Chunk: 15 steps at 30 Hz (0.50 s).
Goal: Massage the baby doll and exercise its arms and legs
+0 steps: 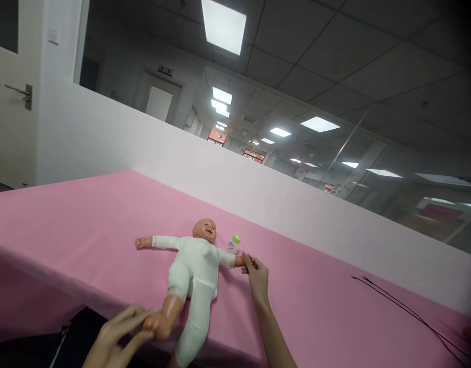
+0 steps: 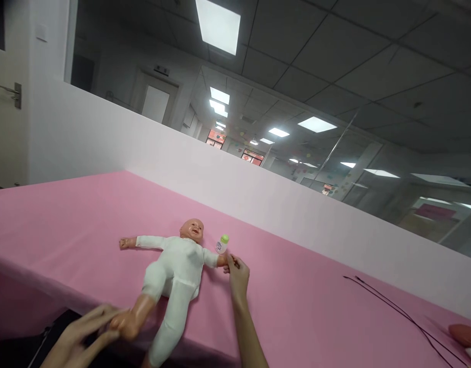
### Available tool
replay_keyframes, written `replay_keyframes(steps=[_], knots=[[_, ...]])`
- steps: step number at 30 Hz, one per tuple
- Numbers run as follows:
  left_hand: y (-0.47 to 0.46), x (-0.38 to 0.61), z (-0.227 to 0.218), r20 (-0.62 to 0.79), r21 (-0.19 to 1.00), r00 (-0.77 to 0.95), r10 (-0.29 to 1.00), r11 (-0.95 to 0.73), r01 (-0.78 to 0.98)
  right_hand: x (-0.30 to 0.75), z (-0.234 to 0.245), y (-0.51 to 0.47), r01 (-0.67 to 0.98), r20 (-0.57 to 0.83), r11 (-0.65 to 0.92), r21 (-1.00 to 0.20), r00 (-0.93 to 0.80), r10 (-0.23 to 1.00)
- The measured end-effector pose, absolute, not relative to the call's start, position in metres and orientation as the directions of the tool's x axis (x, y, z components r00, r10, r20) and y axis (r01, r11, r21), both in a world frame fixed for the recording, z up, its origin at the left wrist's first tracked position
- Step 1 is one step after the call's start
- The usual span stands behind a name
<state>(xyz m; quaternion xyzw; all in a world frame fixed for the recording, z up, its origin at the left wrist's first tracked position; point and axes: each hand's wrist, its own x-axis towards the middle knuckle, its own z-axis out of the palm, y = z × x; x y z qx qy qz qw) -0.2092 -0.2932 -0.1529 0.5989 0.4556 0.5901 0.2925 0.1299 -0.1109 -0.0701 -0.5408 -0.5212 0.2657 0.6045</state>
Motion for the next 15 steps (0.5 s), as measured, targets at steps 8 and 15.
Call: replay_keyframes(steps=[8, 15], knots=[[-0.179, -0.167, -0.101, 0.473, 0.881, -0.158, 0.867, -0.467, 0.072, 0.067, -0.075, -0.123, 0.345, 0.386, 0.368, -0.864, -0.017, 0.922], [-0.267, -0.199, -0.160, 0.587, 0.801, -0.134, 0.798, -0.548, 0.241, 0.163, -0.079, -0.092, 0.147, 0.193, 0.155, -0.977, 0.294, 0.936]])
